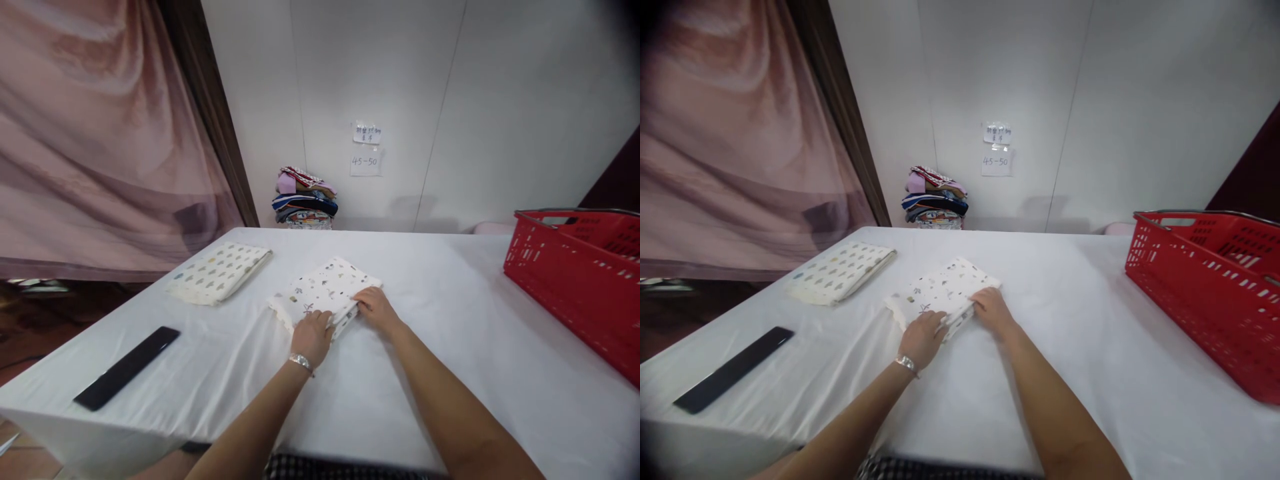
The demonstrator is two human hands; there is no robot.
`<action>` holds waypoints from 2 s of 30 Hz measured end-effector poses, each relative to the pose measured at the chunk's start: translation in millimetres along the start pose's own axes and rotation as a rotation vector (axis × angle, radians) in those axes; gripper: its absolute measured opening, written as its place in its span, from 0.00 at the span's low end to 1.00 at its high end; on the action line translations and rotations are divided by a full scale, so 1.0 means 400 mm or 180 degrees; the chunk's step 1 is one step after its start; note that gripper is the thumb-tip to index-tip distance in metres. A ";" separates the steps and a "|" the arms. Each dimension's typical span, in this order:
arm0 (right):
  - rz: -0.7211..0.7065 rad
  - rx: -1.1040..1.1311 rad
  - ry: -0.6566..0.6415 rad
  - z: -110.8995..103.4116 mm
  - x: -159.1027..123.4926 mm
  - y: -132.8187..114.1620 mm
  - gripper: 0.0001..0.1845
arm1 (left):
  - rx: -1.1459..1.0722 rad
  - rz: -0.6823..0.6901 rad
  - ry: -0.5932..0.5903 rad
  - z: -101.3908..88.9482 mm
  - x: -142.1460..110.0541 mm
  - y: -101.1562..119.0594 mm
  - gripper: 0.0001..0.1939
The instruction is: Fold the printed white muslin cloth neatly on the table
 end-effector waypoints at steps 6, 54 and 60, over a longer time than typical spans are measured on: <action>-0.0042 -0.0095 0.0044 -0.010 0.001 -0.014 0.13 | 0.0281 -0.0090 -0.0241 0.000 0.008 0.007 0.11; 0.1421 -0.1231 -0.1534 0.053 -0.021 0.090 0.28 | 0.0362 0.0949 -0.0340 0.117 -0.027 0.045 0.31; 0.1377 -0.1418 -0.1861 0.038 0.001 0.071 0.26 | 0.0259 0.0946 -0.0116 0.104 -0.076 0.041 0.32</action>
Point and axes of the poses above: each hand's wrist, its own x-axis towards the middle knuckle, its own z-axis out of the palm, y = z × x, the point moved 8 cm from there along x, towards the middle knuckle, and after that the axes turned 12 degrees about -x, right-handed, at the moved point
